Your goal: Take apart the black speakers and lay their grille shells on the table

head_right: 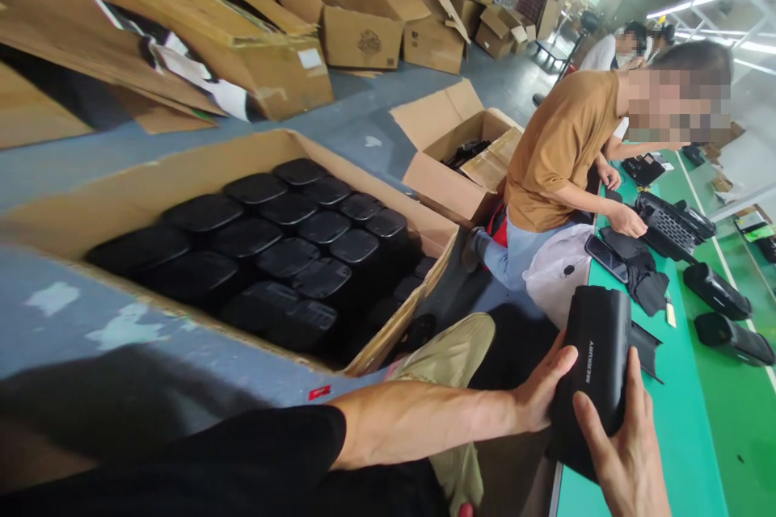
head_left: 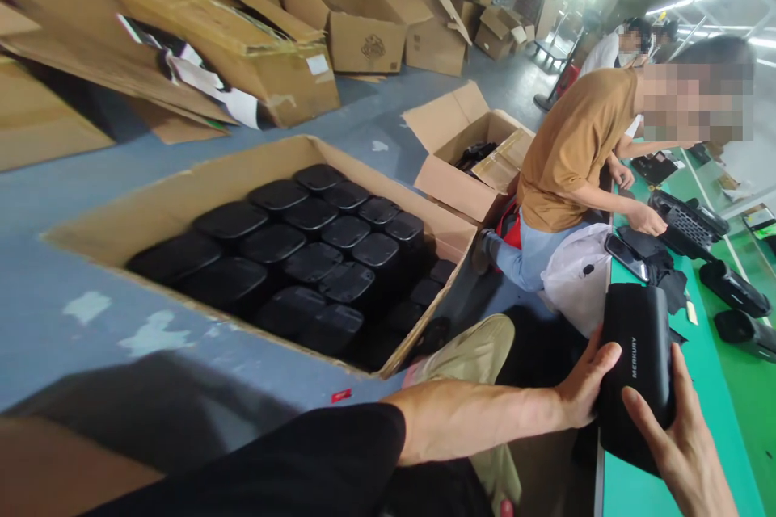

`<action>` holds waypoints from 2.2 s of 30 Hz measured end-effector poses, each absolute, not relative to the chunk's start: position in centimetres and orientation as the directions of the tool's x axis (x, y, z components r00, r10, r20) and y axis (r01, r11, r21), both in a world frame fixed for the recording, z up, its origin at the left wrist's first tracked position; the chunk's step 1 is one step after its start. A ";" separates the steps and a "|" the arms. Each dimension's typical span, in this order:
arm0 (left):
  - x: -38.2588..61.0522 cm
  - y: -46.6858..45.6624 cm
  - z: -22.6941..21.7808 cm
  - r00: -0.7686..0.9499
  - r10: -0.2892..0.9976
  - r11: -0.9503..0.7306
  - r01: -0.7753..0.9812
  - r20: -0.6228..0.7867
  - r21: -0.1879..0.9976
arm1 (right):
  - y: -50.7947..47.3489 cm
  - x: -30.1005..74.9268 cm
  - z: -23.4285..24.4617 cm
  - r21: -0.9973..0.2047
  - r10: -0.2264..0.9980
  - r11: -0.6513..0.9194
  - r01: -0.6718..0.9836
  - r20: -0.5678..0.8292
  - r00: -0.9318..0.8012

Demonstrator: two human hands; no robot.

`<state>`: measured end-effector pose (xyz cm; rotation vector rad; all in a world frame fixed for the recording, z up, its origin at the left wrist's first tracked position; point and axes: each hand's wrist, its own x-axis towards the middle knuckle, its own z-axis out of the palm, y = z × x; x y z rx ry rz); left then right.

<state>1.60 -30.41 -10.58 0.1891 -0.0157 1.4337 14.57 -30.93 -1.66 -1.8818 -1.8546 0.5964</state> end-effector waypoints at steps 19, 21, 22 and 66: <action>-0.4 -27.6 -6.9 -0.032 0.990 -0.061 -0.974 0.135 0.217 | -34.5 9.0 -3.0 -0.791 0.849 0.162 0.590 0.416 0.325; -1.6 -26.7 -7.2 0.026 0.984 -0.024 -0.961 0.176 0.274 | -34.7 9.9 -2.4 -0.780 0.849 0.190 0.596 0.436 0.300; -2.8 -26.1 -7.3 0.060 0.978 -0.008 -0.946 0.200 0.325 | -34.8 10.6 -2.0 -0.777 0.856 0.189 0.601 0.431 0.287; -10.9 -21.7 -5.0 0.289 0.750 -0.537 -0.260 0.595 0.803 | -34.5 18.1 -0.2 -0.678 0.898 0.233 0.697 0.424 0.112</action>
